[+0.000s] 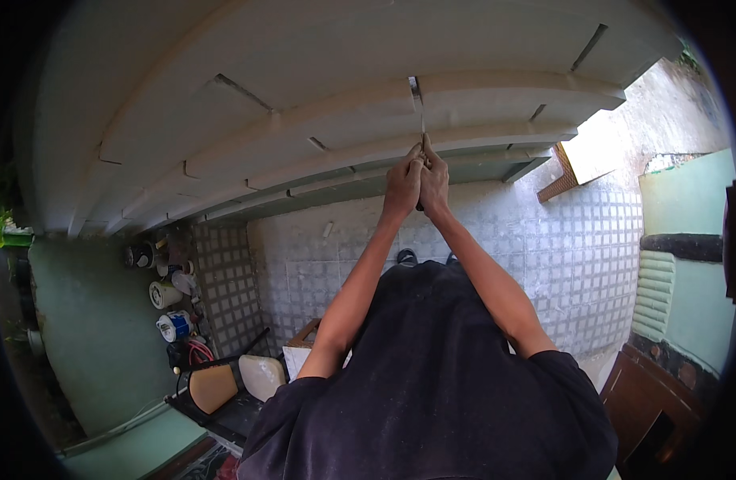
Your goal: Scraping and smoothing cracks in an exterior wall using a putty knife.
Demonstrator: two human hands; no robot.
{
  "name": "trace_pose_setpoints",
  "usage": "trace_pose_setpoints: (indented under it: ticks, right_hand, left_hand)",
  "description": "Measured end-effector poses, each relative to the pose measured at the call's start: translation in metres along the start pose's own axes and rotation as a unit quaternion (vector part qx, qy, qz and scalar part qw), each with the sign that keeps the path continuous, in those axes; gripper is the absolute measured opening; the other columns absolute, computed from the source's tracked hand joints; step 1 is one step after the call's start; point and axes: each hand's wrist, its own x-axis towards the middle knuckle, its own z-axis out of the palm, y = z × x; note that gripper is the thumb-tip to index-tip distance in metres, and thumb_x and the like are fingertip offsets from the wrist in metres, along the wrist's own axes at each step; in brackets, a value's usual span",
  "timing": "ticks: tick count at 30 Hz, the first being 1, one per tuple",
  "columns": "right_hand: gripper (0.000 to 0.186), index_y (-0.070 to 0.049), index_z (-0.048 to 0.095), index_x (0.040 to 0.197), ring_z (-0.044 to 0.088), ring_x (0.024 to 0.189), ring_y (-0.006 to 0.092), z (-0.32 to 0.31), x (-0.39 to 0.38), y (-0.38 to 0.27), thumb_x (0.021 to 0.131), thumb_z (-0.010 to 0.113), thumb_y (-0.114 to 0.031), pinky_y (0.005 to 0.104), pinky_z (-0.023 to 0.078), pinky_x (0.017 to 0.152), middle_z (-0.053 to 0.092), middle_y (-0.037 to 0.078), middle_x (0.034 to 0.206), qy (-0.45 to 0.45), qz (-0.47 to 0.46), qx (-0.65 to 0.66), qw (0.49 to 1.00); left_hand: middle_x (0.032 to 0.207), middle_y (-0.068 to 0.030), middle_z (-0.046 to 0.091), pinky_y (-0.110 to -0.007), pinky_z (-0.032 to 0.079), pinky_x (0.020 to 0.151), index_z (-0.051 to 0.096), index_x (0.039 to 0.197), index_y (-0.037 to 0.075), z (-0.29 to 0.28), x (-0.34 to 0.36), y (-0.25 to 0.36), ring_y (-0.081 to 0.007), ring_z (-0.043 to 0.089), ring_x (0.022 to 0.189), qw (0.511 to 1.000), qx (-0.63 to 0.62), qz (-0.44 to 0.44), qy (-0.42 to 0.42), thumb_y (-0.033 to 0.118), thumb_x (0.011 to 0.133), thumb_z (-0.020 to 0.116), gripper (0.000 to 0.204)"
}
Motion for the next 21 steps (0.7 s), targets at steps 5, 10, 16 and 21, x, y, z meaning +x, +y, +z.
trace_pose_setpoints:
  ticks: [5, 10, 16, 21]
  right_hand:
    - [0.06, -0.008, 0.042, 0.143, 0.065, 0.083, 0.0196, 0.008, 0.004, -0.019, 0.085, 0.052, -0.018, 0.0353, 0.05, 0.077, 0.068, 0.023, 0.092, 0.028, -0.069, 0.013, 0.997]
    - [0.059, -0.008, 0.043, 0.143, 0.063, 0.079, 0.016, 0.008, 0.025, -0.016, 0.085, 0.051, -0.016, 0.0343, 0.05, 0.073, 0.069, 0.021, 0.088, 0.016, -0.088, -0.001, 0.996]
    - [0.058, -0.008, 0.046, 0.142, 0.059, 0.076, 0.0146, -0.014, 0.026, -0.028, 0.084, 0.05, -0.014, 0.0324, 0.049, 0.071, 0.066, 0.016, 0.081, -0.051, -0.097, -0.011, 0.994]
    - [0.057, -0.007, 0.044, 0.142, 0.055, 0.074, 0.0112, -0.021, 0.026, -0.036, 0.086, 0.048, -0.014, 0.0298, 0.048, 0.068, 0.062, 0.009, 0.078, -0.064, -0.118, -0.015, 0.991]
  left_hand:
    - [0.123, -0.0216, 0.061, -0.031, 0.045, 0.098, 0.05, 0.132, -0.005, -0.004, 0.011, 0.008, -0.0207, 0.06, 0.111, 0.996, -0.076, 0.054, 0.007, 0.013, 0.095, 0.044, 0.042]
    - [0.119, -0.0207, 0.064, -0.031, 0.046, 0.095, 0.05, 0.133, -0.005, -0.006, 0.015, 0.029, -0.0199, 0.062, 0.107, 0.996, -0.052, 0.065, 0.012, 0.012, 0.095, 0.045, 0.042]
    - [0.107, -0.0184, 0.066, -0.03, 0.047, 0.088, 0.051, 0.132, -0.004, 0.002, 0.014, 0.032, -0.0183, 0.062, 0.096, 0.997, -0.008, 0.068, 0.029, 0.015, 0.096, 0.048, 0.041]
    - [0.102, -0.0177, 0.066, -0.03, 0.048, 0.084, 0.052, 0.131, -0.003, 0.007, 0.012, 0.042, -0.0189, 0.062, 0.091, 0.996, -0.044, 0.08, 0.025, 0.017, 0.096, 0.049, 0.04]
